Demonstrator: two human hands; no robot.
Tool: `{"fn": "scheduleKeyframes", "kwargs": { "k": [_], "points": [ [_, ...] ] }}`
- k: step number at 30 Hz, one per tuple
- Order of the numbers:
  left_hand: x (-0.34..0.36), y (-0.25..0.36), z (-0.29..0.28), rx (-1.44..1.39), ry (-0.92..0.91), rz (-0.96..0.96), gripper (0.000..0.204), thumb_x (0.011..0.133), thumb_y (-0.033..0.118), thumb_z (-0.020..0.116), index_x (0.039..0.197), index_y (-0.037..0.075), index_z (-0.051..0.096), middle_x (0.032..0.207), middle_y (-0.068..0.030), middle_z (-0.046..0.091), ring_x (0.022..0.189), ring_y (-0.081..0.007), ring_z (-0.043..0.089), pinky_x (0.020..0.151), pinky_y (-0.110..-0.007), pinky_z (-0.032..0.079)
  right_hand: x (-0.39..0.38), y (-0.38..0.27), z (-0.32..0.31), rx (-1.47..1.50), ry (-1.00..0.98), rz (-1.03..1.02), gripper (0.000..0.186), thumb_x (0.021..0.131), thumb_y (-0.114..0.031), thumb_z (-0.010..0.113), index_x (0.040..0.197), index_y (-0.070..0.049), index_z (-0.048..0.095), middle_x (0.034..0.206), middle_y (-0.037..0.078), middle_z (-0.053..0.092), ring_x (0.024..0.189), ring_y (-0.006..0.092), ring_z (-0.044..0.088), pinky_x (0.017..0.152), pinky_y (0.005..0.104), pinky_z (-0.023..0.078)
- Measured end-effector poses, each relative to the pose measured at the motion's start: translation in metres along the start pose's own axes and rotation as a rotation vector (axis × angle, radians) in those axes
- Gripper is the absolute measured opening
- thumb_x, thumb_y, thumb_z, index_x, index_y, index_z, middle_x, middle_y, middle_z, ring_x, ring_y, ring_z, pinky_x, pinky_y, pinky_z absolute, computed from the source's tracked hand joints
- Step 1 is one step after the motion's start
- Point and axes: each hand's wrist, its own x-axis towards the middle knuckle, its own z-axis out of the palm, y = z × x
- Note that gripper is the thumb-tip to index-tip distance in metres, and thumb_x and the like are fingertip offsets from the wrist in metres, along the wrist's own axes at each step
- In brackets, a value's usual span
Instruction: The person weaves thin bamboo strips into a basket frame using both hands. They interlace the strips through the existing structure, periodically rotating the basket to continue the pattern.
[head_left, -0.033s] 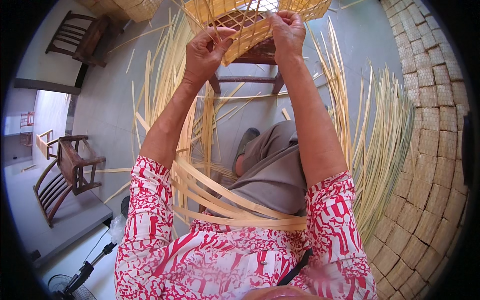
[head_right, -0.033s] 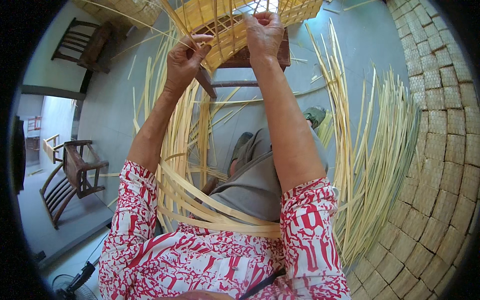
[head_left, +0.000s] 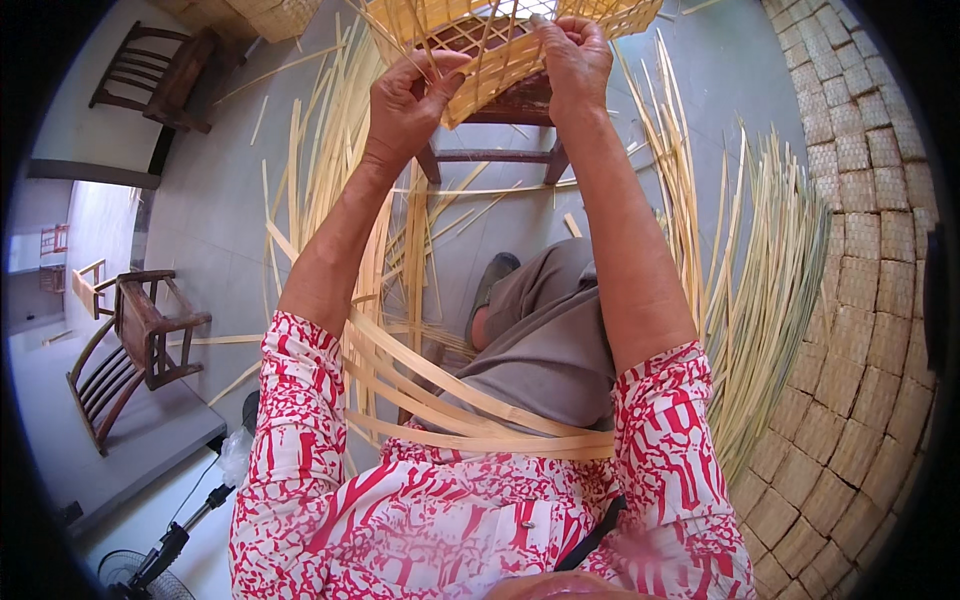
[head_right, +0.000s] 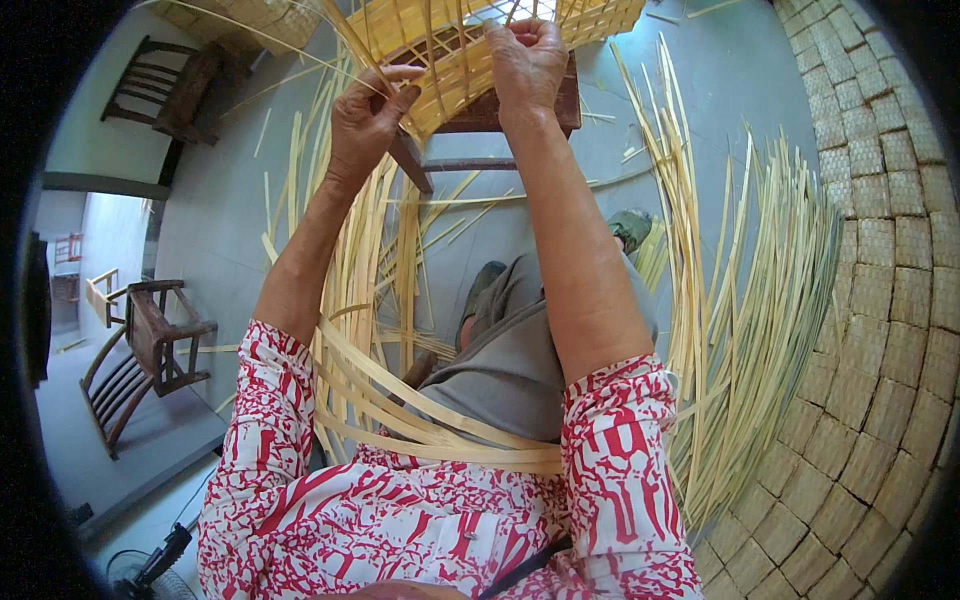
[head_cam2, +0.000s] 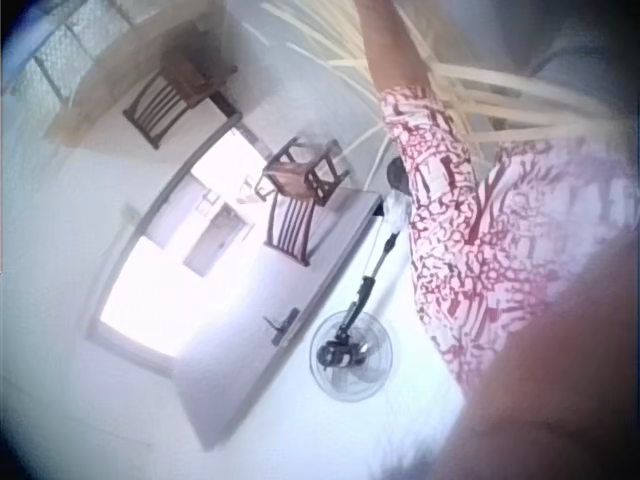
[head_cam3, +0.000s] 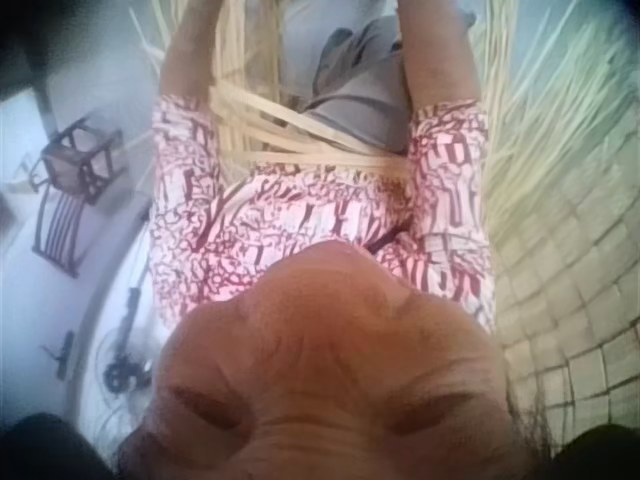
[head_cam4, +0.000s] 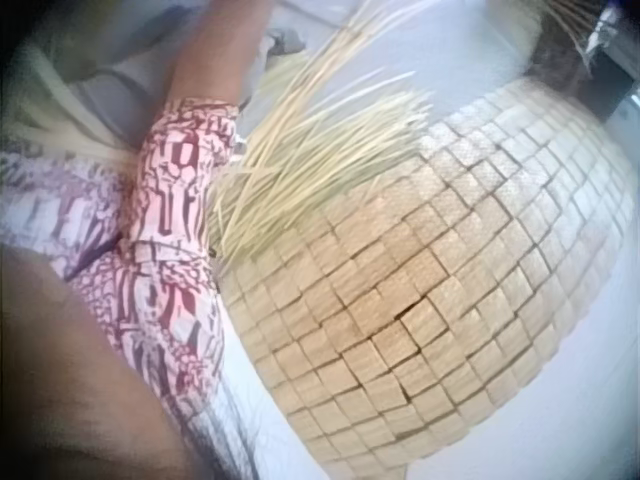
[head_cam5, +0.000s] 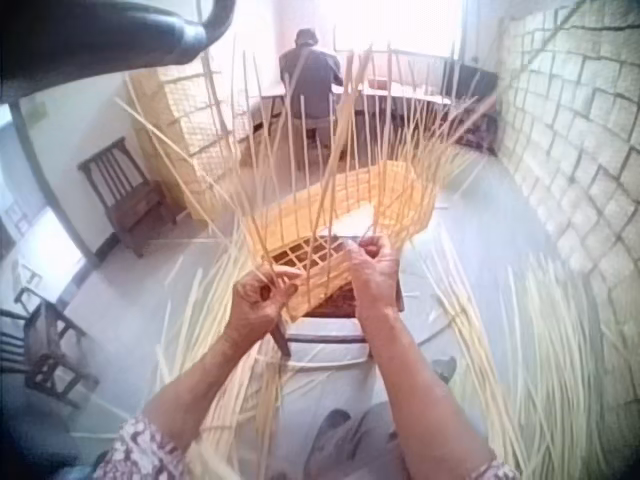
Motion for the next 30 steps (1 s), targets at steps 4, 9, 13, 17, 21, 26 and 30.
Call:
{"fn": "scheduleKeyframes", "kwargs": {
  "k": [4,9,13,17,21,26,30],
  "points": [
    [0.000,-0.004,0.000,0.055,-0.020,0.035,0.019,0.094,0.006,0.073,0.113,0.009,0.075,0.085,0.0068,0.065,0.077,-0.0017,0.055,0.068,-0.020,0.045,0.014,0.026,-0.005,0.154,-0.086,-0.049,0.013,0.083,-0.007,0.072,0.086,-0.008,0.059,0.071,-0.001,0.058,0.061,0.0098,0.053,0.058,0.0264,0.045],
    [0.004,0.006,-0.003,0.165,-0.042,-0.045,0.013,0.092,0.010,0.075,0.105,0.009,0.076,0.086,0.0031,0.067,0.077,-0.0057,0.059,0.070,-0.022,0.048,0.011,0.026,-0.001,-0.140,0.011,-0.130,0.014,0.084,-0.007,0.072,0.087,-0.008,0.059,0.070,-0.001,0.057,0.059,0.0110,0.052,0.055,0.0281,0.045],
    [0.002,-0.008,-0.029,0.078,-0.032,-0.119,0.016,0.093,0.010,0.074,0.109,0.010,0.074,0.087,0.0057,0.066,0.079,-0.0044,0.058,0.070,-0.022,0.048,-0.017,0.002,-0.003,-0.294,-0.170,-0.196,0.028,0.085,-0.014,0.080,0.106,-0.005,0.064,0.085,-0.002,0.062,0.075,0.0057,0.055,0.065,0.0223,0.047],
    [-0.010,-0.018,-0.060,0.120,-0.034,-0.131,0.021,0.092,0.011,0.076,0.113,0.012,0.073,0.085,0.0071,0.064,0.079,-0.0028,0.058,0.071,-0.020,0.048,-0.034,-0.031,-0.030,-0.296,-0.371,-0.142,0.017,0.093,-0.013,0.069,0.105,-0.002,0.072,0.082,0.003,0.073,0.073,0.0099,0.067,0.065,0.0250,0.053],
    [-0.022,-0.030,-0.073,0.120,0.145,-0.098,0.027,0.088,0.009,0.079,0.114,0.012,0.072,0.085,0.0066,0.066,0.070,-0.0033,0.057,0.068,-0.021,0.048,-0.052,-0.042,-0.035,-0.618,-0.327,-0.151,0.014,0.092,-0.017,0.069,0.100,-0.008,0.075,0.076,0.007,0.075,0.073,0.0180,0.074,0.065,0.0331,0.056],
    [-0.031,-0.048,-0.077,0.341,0.438,0.027,0.044,0.087,0.004,0.078,0.128,0.010,0.062,0.111,-0.0030,0.061,0.100,-0.0120,0.060,0.084,-0.026,0.055,-0.050,-0.043,-0.021,-0.888,-0.220,-0.345,0.029,0.092,-0.021,0.067,0.117,-0.012,0.058,0.073,0.014,0.072,0.072,0.0374,0.072,0.068,0.0477,0.054],
    [-0.040,-0.039,-0.058,0.378,0.458,-0.155,0.077,0.076,0.014,0.088,0.141,0.009,0.048,0.128,-0.0138,0.054,0.118,-0.0280,0.056,0.097,-0.039,0.052,-0.050,-0.043,-0.016,-1.094,-0.240,-0.332,0.032,0.094,-0.023,0.065,0.121,-0.012,0.052,0.075,0.015,0.072,0.077,0.0413,0.072,0.072,0.0525,0.054]
  ]
}}
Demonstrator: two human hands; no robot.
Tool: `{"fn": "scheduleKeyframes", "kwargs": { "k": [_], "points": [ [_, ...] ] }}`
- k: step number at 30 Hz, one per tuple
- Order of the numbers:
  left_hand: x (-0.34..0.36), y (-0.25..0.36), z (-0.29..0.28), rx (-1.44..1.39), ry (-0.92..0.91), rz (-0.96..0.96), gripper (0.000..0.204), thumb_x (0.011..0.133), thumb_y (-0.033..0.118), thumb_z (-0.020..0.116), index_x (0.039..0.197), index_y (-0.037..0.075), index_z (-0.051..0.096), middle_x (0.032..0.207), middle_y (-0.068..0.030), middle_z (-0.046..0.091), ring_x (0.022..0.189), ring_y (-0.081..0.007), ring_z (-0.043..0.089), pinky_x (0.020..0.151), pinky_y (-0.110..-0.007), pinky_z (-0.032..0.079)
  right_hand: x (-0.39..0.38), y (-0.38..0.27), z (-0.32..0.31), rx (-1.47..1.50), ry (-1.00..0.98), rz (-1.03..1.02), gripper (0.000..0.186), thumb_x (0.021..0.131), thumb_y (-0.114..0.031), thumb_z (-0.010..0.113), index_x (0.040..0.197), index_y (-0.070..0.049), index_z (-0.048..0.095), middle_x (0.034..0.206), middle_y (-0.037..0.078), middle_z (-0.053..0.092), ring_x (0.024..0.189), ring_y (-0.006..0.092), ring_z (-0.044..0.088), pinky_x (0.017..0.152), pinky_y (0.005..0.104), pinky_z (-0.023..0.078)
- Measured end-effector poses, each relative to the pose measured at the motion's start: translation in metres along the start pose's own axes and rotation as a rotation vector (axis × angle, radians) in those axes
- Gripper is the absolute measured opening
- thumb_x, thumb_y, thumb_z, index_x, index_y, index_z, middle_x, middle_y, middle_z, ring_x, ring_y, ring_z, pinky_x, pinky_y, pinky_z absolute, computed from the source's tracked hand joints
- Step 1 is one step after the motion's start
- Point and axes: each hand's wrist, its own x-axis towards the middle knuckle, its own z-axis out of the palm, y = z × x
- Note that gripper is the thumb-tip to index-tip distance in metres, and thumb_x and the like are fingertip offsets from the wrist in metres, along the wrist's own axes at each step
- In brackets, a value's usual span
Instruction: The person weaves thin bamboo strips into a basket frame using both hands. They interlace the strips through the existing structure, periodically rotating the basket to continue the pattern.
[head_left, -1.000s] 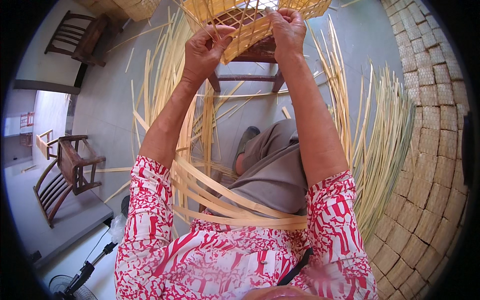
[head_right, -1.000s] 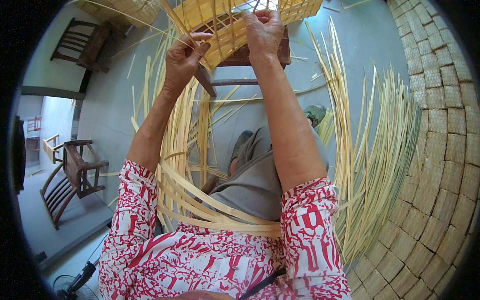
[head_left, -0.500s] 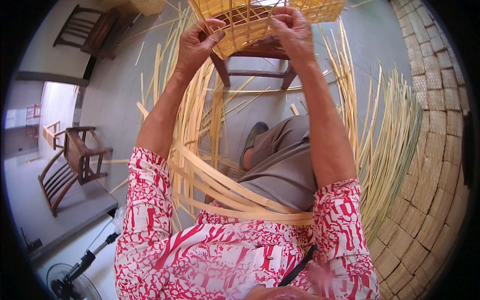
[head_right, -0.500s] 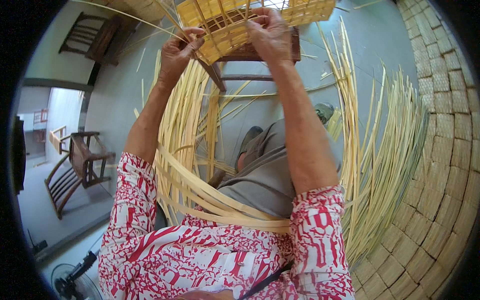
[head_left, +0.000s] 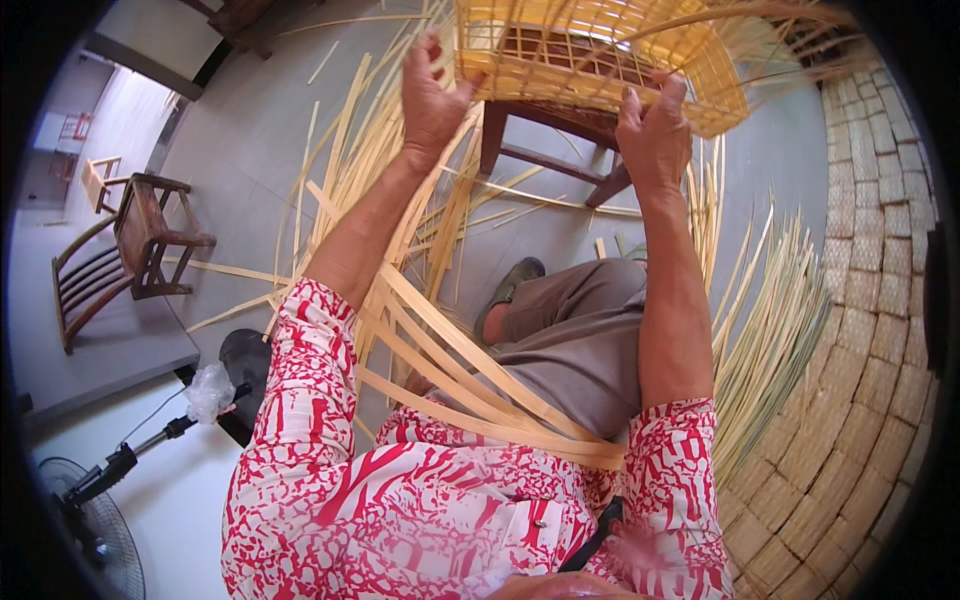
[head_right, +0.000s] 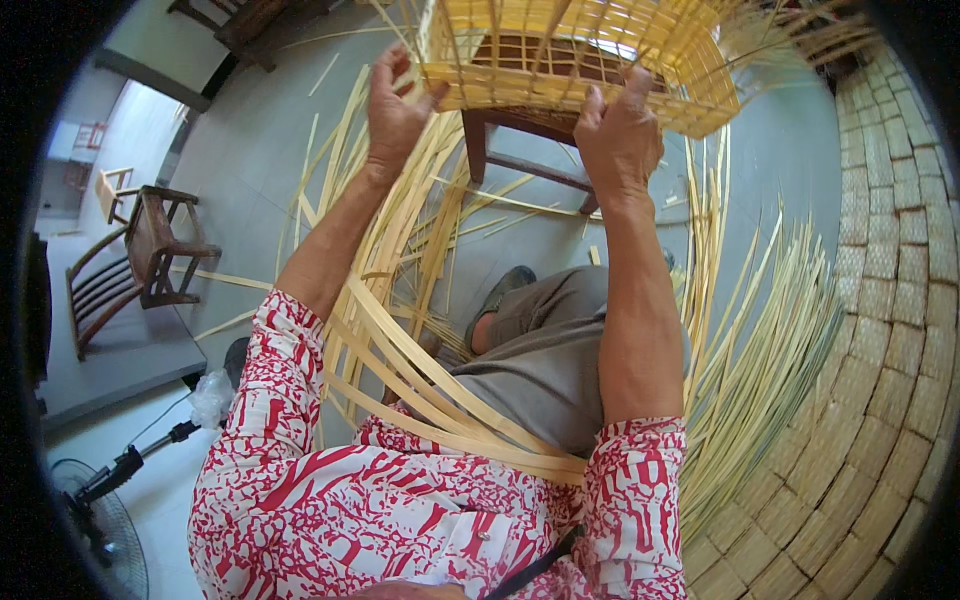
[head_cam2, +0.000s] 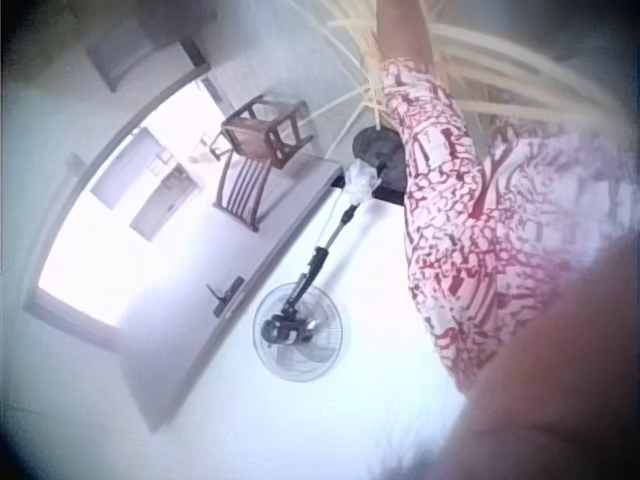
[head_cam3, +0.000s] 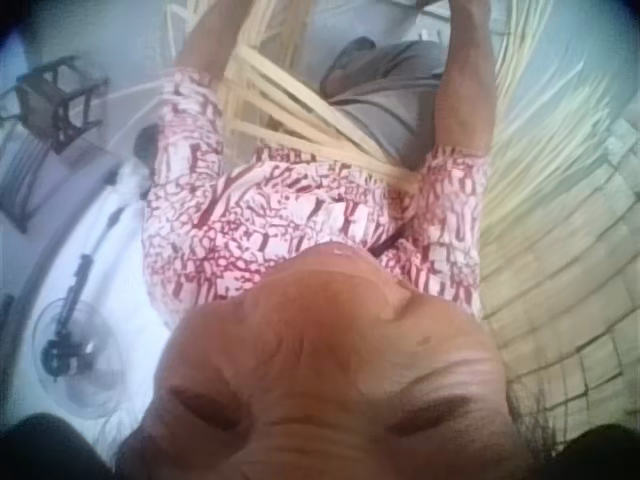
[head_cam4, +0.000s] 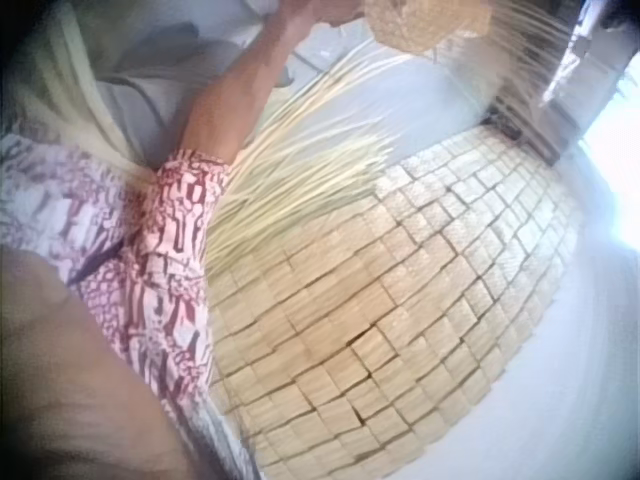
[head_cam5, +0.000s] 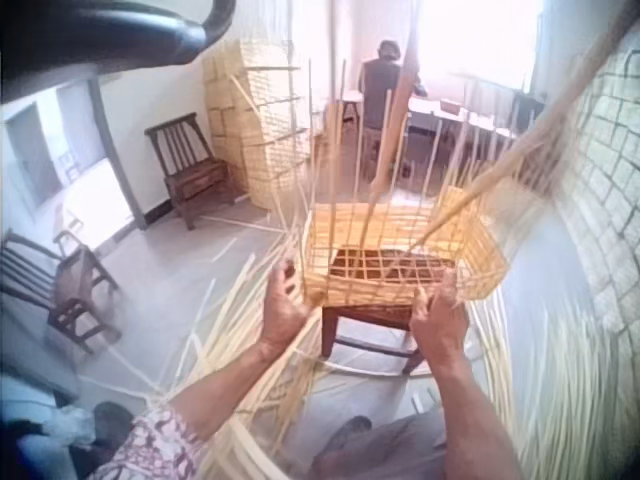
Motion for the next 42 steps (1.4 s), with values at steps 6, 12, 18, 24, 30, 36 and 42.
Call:
{"fn": "scheduleKeyframes", "kwargs": {
  "k": [6,12,18,24,30,36,42],
  "points": [
    [-0.009,0.004,0.014,-0.166,-0.036,-0.052,0.109,0.066,0.034,0.096,0.146,-0.007,0.034,0.131,-0.0209,0.052,0.128,-0.0324,0.051,0.112,-0.040,0.039,0.012,0.008,0.005,-0.015,-0.092,0.046,0.018,0.097,-0.032,0.066,0.103,-0.015,0.068,0.073,0.010,0.072,0.077,0.0338,0.073,0.069,0.0470,0.054],
    [0.011,0.017,0.015,-0.361,0.029,-0.155,0.086,0.073,0.043,0.092,0.128,-0.004,0.046,0.114,-0.0143,0.059,0.102,-0.0223,0.062,0.089,-0.034,0.053,-0.001,-0.018,-0.003,0.296,-0.276,0.080,0.021,0.097,-0.029,0.069,0.089,-0.009,0.071,0.061,0.007,0.068,0.051,0.0174,0.067,0.051,0.0332,0.049],
    [0.024,0.019,0.026,-0.316,0.151,-0.116,0.074,0.075,0.042,0.091,0.117,-0.005,0.051,0.107,-0.0156,0.060,0.095,-0.0226,0.062,0.085,-0.036,0.052,0.005,-0.035,0.004,0.342,-0.292,0.173,0.023,0.101,-0.025,0.063,0.092,-0.004,0.071,0.058,0.006,0.066,0.044,0.0115,0.061,0.042,0.0281,0.045],
    [0.028,0.010,0.025,-0.148,0.154,-0.186,0.095,0.073,0.051,0.090,0.126,-0.013,0.045,0.114,-0.0215,0.060,0.107,-0.0272,0.061,0.096,-0.037,0.050,0.004,-0.024,0.006,0.460,-0.286,0.096,0.018,0.099,-0.020,0.062,0.103,-0.005,0.070,0.060,0.009,0.067,0.050,0.0172,0.067,0.053,0.0346,0.053],
    [0.026,0.016,-0.052,-0.287,-0.424,-0.280,0.036,0.094,0.029,0.074,0.114,0.001,0.065,0.101,-0.0079,0.070,0.089,-0.0146,0.067,0.083,-0.030,0.055,0.003,0.019,-0.007,0.342,-0.170,-0.293,0.030,0.101,-0.011,0.056,0.130,-0.006,0.063,0.083,0.008,0.072,0.060,0.0092,0.058,0.056,0.0249,0.046],
    [-0.040,0.054,-0.156,-0.128,-1.054,0.018,0.026,0.096,0.022,0.070,0.118,0.009,0.072,0.108,-0.0082,0.072,0.098,-0.0181,0.070,0.090,-0.032,0.059,-0.074,0.001,-0.102,0.634,-0.422,0.072,0.024,0.105,-0.017,0.057,0.121,-0.005,0.069,0.081,0.002,0.069,0.060,0.0022,0.049,0.055,0.0169,0.037],
    [-0.073,0.087,-0.190,-0.037,-1.142,0.144,0.017,0.086,0.021,0.080,0.086,0.006,0.072,0.079,-0.0069,0.069,0.073,-0.0212,0.065,0.063,-0.033,0.050,-0.115,-0.008,-0.134,0.780,-0.690,0.233,0.025,0.106,-0.020,0.056,0.120,-0.003,0.068,0.083,0.003,0.068,0.064,0.0036,0.052,0.060,0.0178,0.042]
  ]
}}
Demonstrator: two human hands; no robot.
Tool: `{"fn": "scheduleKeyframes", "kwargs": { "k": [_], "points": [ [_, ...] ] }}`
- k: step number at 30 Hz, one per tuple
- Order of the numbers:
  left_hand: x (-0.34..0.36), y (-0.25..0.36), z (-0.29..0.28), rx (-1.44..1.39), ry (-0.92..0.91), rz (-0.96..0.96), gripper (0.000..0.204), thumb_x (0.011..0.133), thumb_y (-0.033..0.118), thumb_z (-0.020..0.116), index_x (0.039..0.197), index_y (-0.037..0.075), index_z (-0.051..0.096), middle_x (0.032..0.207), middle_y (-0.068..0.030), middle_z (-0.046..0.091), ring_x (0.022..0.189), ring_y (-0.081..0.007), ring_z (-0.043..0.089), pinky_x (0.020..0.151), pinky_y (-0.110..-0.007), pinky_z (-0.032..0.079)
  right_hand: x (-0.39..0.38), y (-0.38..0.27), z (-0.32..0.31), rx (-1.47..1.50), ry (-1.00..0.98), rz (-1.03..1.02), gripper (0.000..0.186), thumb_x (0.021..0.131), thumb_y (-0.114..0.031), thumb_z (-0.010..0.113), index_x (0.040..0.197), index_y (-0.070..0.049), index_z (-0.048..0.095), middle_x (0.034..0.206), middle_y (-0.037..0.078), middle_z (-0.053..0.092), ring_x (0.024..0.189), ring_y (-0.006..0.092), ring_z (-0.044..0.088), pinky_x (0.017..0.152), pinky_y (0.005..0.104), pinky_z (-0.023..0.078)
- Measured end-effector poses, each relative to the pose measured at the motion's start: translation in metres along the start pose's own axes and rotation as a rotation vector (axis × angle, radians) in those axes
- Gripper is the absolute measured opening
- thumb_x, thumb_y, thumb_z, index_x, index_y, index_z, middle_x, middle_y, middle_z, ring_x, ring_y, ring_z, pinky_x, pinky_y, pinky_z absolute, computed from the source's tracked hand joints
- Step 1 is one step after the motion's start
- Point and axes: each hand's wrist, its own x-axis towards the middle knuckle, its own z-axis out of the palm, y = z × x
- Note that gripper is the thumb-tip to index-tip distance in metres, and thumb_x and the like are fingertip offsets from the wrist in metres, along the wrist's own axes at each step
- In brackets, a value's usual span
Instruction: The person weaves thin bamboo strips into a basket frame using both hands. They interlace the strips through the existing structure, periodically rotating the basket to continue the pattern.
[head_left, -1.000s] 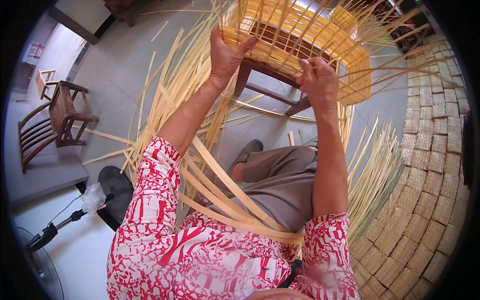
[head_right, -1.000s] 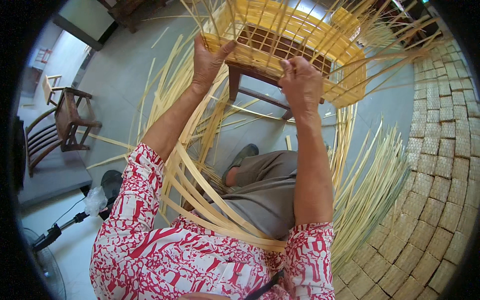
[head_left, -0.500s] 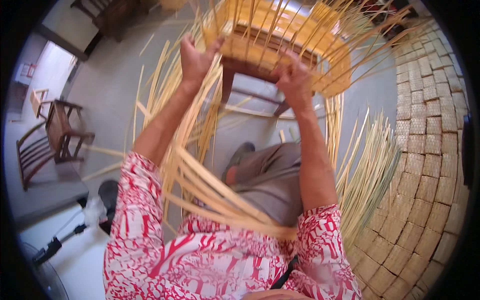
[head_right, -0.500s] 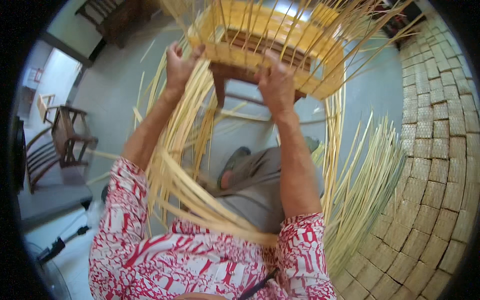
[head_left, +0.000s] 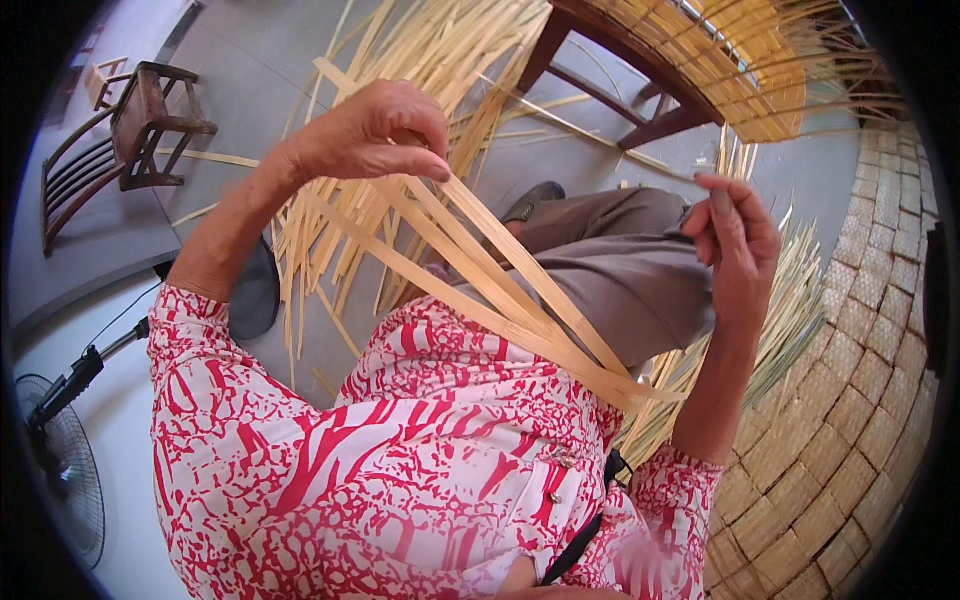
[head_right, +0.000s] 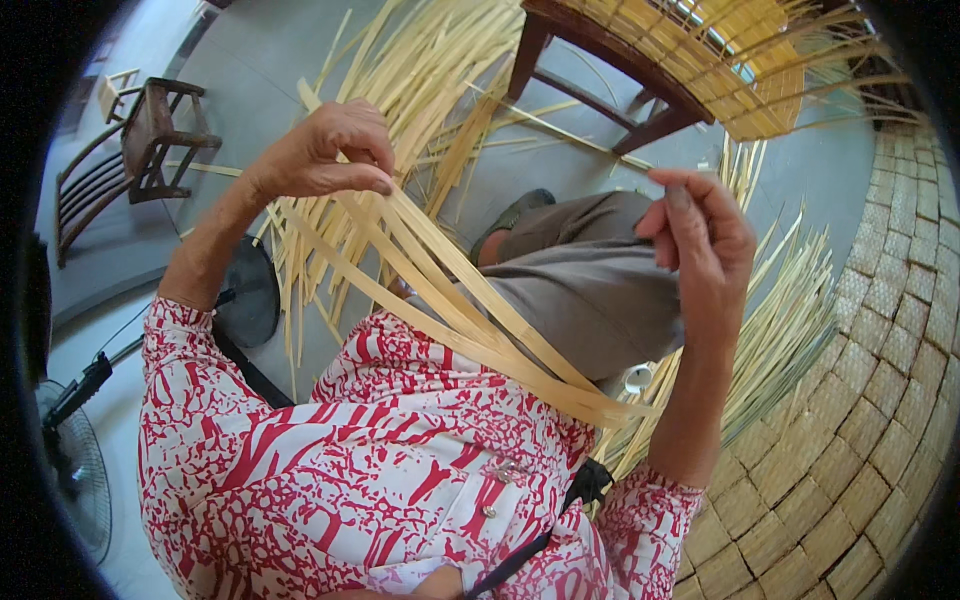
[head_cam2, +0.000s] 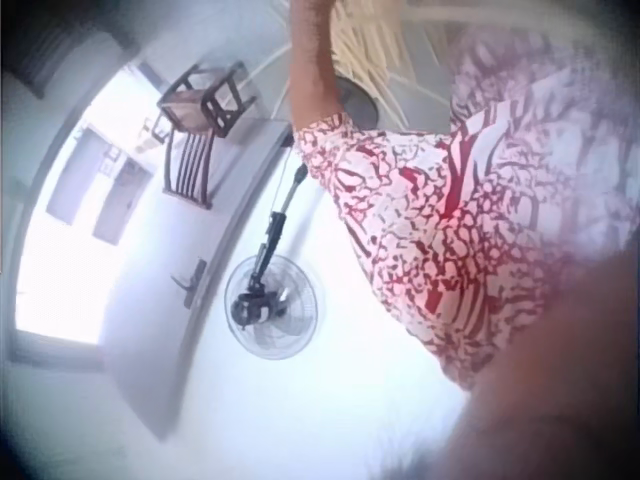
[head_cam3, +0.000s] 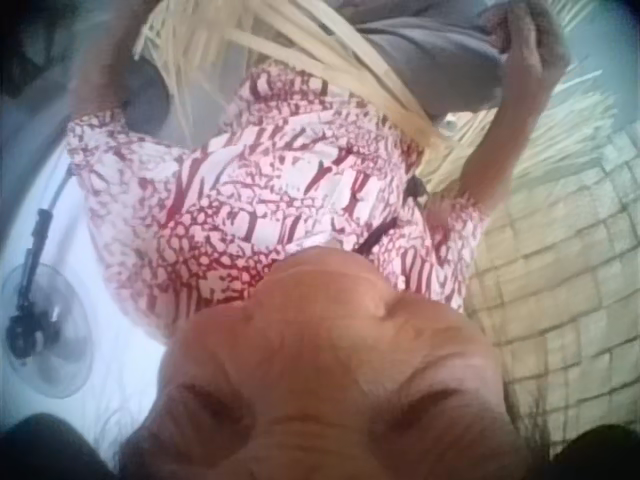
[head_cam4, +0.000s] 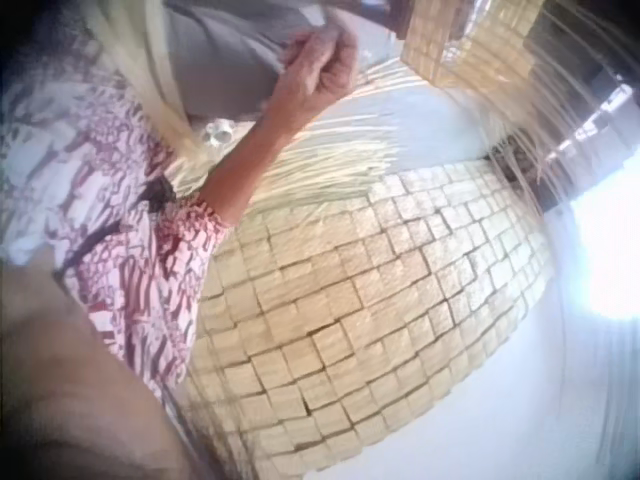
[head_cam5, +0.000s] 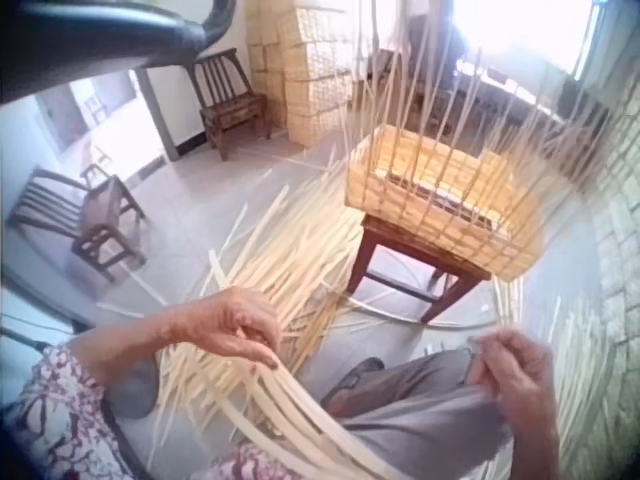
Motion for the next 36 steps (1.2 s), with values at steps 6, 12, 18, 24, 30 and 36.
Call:
{"fn": "scheduleKeyframes", "kwargs": {
  "k": [6,12,18,24,30,36],
  "points": [
    [0.055,0.027,0.003,-0.021,0.216,0.177,0.024,0.083,0.026,0.082,0.077,0.010,0.066,0.068,-0.0005,0.056,0.070,-0.0217,0.053,0.072,-0.036,0.040,-0.024,-0.006,0.043,0.066,-0.337,0.050,0.035,0.105,-0.025,0.056,0.130,-0.002,0.062,0.087,0.005,0.069,0.075,0.0086,0.063,0.069,0.0224,0.051],
    [0.103,0.038,0.003,0.261,0.382,0.376,0.027,0.083,0.028,0.082,0.075,0.011,0.062,0.068,-0.0016,0.055,0.068,-0.0233,0.053,0.071,-0.037,0.041,-0.034,-0.028,-0.031,0.005,-0.528,0.368,0.029,0.104,-0.026,0.059,0.113,0.000,0.067,0.070,0.003,0.065,0.052,0.0089,0.058,0.049,0.0224,0.047],
    [0.130,-0.023,-0.001,0.178,0.469,0.022,0.025,0.089,0.019,0.075,0.078,0.000,0.064,0.070,-0.0122,0.058,0.065,-0.0267,0.056,0.061,-0.039,0.043,-0.040,-0.005,-0.147,-0.387,-0.238,0.244,0.030,0.096,-0.033,0.072,0.089,-0.003,0.066,0.068,0.000,0.063,0.059,0.0088,0.058,0.053,0.0260,0.047],
    [0.107,-0.125,0.012,0.281,0.360,-0.120,0.026,0.094,0.018,0.070,0.082,-0.003,0.059,0.068,-0.0141,0.049,0.062,-0.0198,0.045,0.058,-0.035,0.040,-0.040,0.021,-0.180,-1.500,0.232,-0.016,0.038,0.083,-0.048,0.076,0.080,-0.011,0.067,0.076,0.012,0.068,0.075,0.0357,0.068,0.063,0.0482,0.051],
    [0.061,-0.170,0.027,0.236,0.336,-0.272,0.028,0.097,0.017,0.068,0.079,0.000,0.055,0.065,-0.0010,0.040,0.064,-0.0106,0.038,0.055,-0.031,0.033,-0.009,0.054,-0.136,-1.551,0.266,-0.259,0.027,0.078,-0.033,0.075,0.070,-0.009,0.066,0.069,0.012,0.069,0.070,0.0316,0.072,0.065,0.0451,0.056],
    [0.021,-0.215,0.039,0.129,0.343,-0.298,0.028,0.099,0.021,0.067,0.081,0.001,0.059,0.066,-0.0018,0.046,0.067,-0.0120,0.044,0.060,-0.030,0.039,0.004,0.059,-0.112,-1.529,0.179,-0.394,0.023,0.075,-0.029,0.075,0.073,-0.009,0.062,0.068,0.010,0.065,0.070,0.0302,0.069,0.066,0.0441,0.052]
  ]
}}
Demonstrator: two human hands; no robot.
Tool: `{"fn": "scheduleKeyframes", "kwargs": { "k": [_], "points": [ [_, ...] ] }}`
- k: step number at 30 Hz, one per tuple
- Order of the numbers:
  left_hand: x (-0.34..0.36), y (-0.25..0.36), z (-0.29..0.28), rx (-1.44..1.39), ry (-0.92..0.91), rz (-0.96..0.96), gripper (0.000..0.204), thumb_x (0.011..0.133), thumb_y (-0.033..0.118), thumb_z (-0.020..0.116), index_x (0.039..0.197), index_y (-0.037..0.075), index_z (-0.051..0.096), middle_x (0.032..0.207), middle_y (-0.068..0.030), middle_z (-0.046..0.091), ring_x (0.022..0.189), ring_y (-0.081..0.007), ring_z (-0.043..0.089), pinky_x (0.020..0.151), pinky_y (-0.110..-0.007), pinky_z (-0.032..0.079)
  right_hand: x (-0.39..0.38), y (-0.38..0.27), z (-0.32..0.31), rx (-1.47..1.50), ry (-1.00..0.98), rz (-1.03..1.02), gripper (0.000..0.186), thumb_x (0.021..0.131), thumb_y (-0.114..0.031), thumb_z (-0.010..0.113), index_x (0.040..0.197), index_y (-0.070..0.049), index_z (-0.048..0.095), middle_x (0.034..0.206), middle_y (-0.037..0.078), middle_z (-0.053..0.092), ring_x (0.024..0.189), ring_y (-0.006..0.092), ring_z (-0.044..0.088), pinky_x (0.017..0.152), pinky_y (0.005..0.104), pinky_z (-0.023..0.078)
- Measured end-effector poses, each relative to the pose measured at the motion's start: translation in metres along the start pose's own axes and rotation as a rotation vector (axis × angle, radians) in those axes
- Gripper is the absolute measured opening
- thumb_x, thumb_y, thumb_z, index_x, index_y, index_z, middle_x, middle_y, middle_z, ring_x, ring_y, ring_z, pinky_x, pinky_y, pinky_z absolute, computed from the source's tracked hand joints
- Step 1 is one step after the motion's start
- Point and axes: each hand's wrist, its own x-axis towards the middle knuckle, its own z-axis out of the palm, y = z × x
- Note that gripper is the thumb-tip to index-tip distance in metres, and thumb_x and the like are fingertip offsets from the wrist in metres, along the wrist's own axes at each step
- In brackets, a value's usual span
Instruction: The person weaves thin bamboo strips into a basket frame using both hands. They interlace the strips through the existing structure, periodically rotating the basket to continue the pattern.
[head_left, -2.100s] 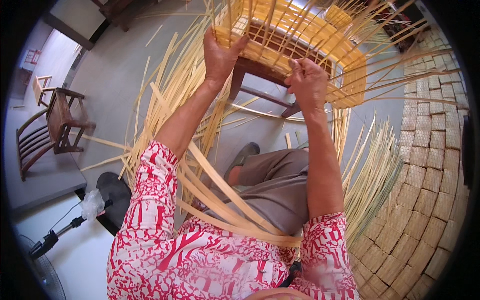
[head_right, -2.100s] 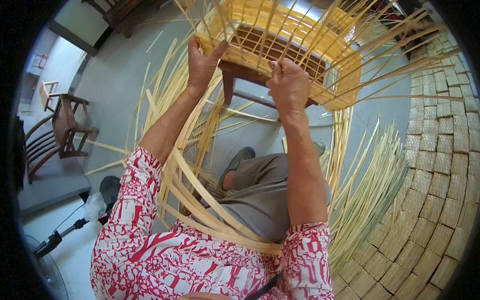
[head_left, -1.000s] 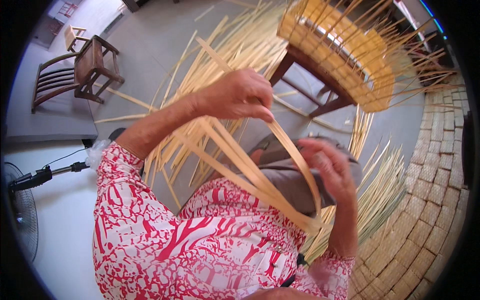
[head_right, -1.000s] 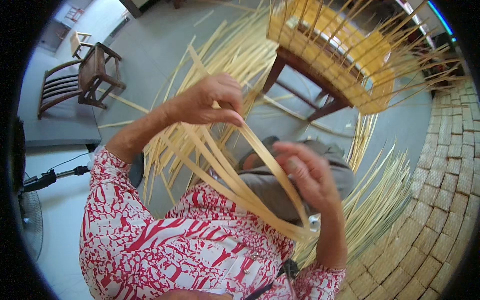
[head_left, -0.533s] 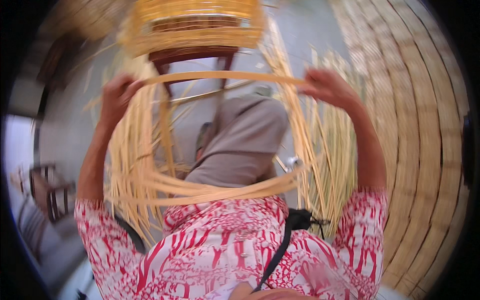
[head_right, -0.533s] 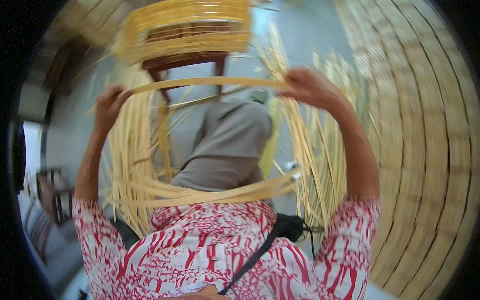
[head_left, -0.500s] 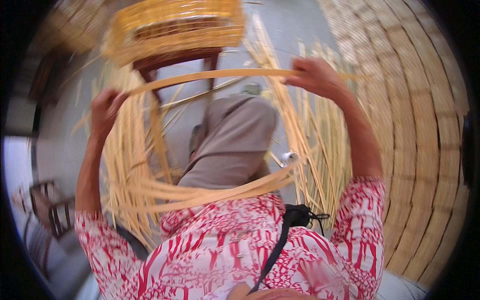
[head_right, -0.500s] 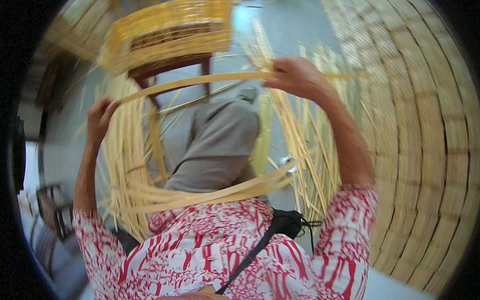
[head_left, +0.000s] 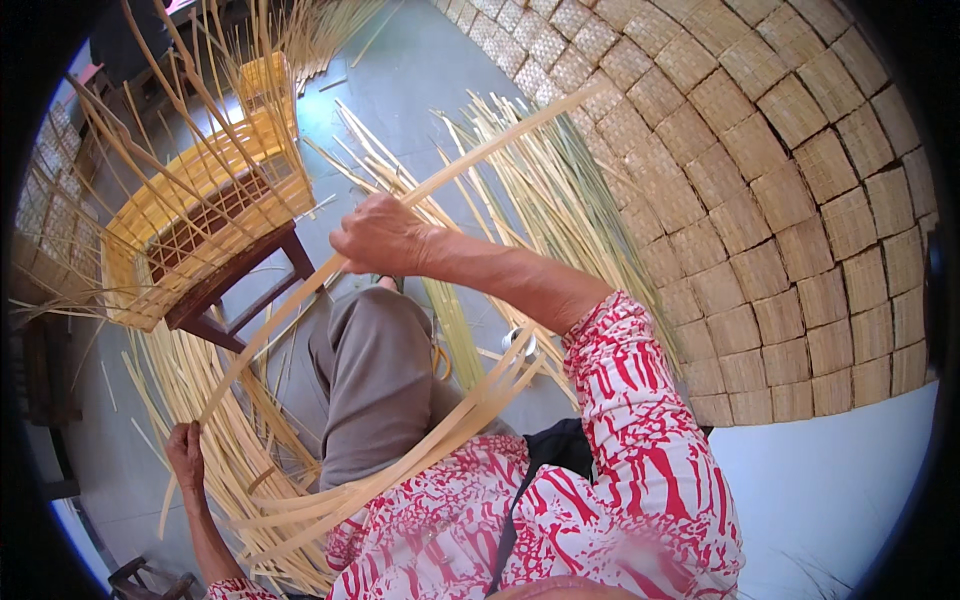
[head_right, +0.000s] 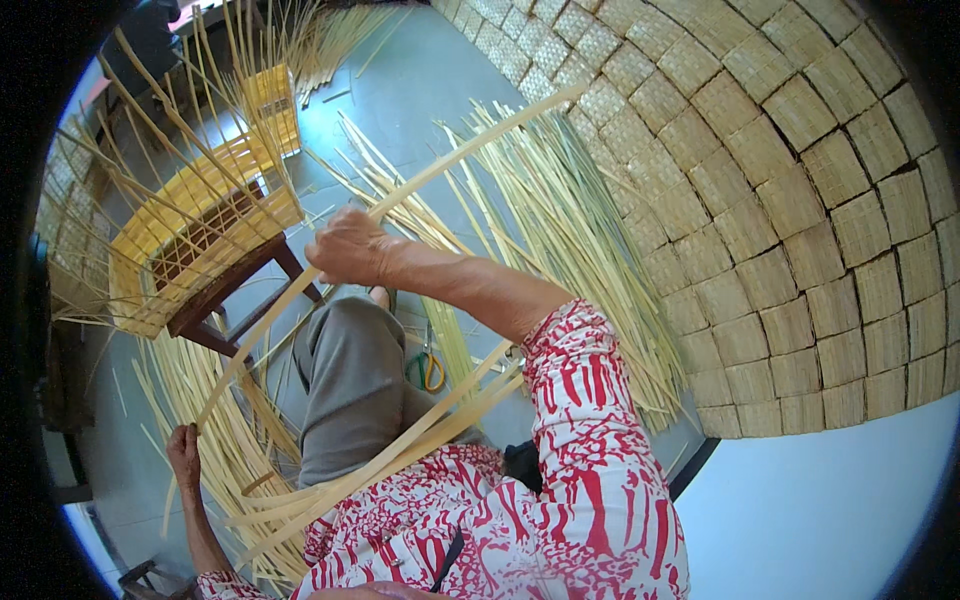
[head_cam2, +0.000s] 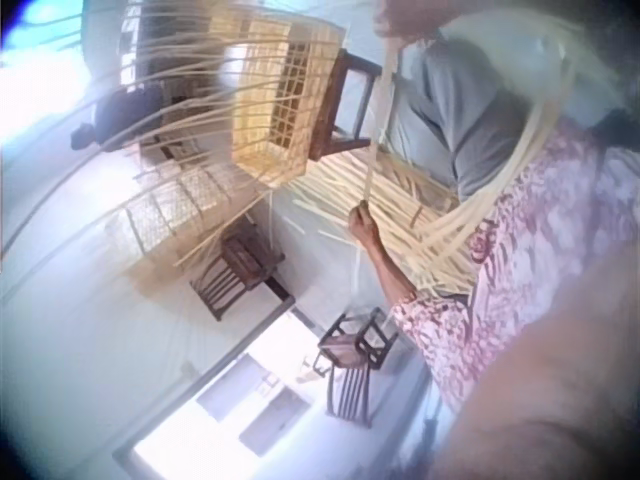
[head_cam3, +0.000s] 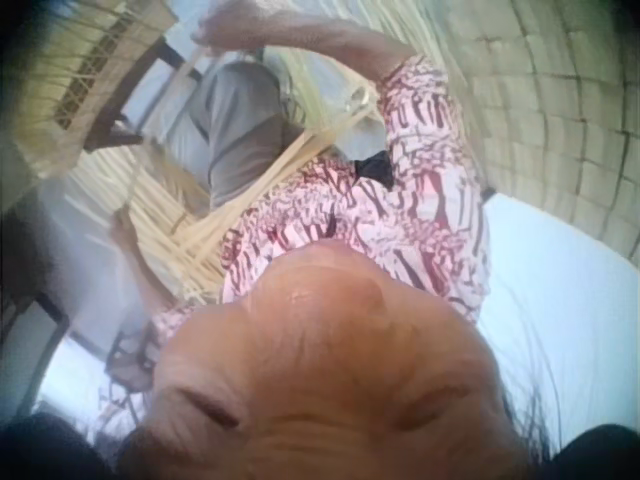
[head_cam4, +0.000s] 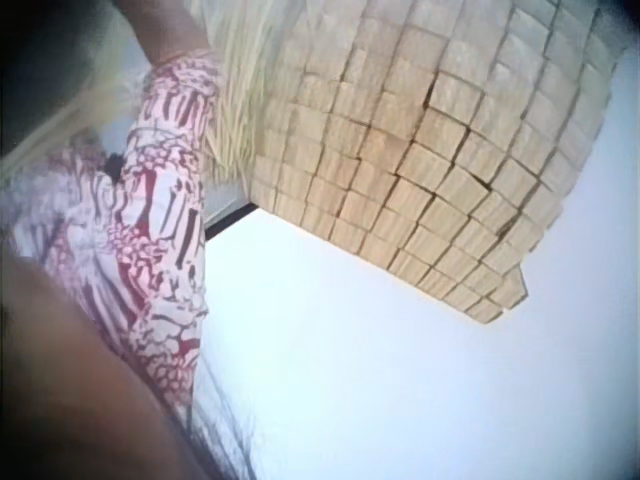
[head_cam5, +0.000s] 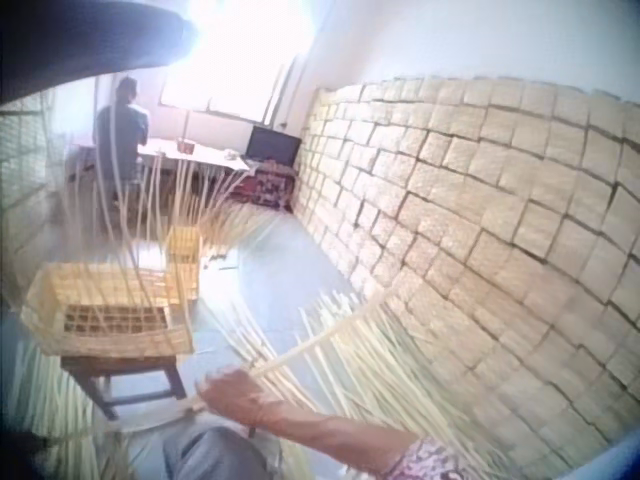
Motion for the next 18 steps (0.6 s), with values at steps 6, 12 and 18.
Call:
{"fn": "scheduleKeyframes", "kwargs": {
  "k": [6,12,18],
  "points": [
    [-0.015,-0.038,-0.005,0.075,-0.008,-0.036,0.033,0.102,0.024,0.062,0.079,0.000,0.061,0.068,-0.0071,0.055,0.065,-0.0158,0.048,0.061,-0.034,0.041,0.012,-0.005,0.023,-0.003,0.181,-0.070,0.018,0.073,-0.022,0.072,0.069,-0.010,0.058,0.065,0.006,0.060,0.065,0.0279,0.065,0.064,0.0436,0.050],
    [-0.073,-0.106,-0.011,0.376,0.006,-0.342,0.046,0.098,0.040,0.061,0.074,0.000,0.063,0.066,-0.0163,0.060,0.061,-0.0280,0.057,0.060,-0.042,0.044,0.016,0.004,0.010,-0.151,0.224,-0.084,0.007,0.078,-0.017,0.064,0.075,-0.011,0.061,0.073,0.006,0.063,0.076,0.0250,0.065,0.074,0.0394,0.047],
    [-0.126,-0.126,-0.017,0.465,0.045,-0.369,0.043,0.095,0.038,0.061,0.073,0.001,0.065,0.068,-0.0202,0.063,0.066,-0.0382,0.061,0.063,-0.048,0.047,0.042,-0.031,-0.003,-0.165,0.381,-0.137,0.012,0.077,-0.020,0.067,0.076,-0.012,0.058,0.081,0.004,0.055,0.086,0.0211,0.057,0.077,0.0360,0.043]
  ]
}}
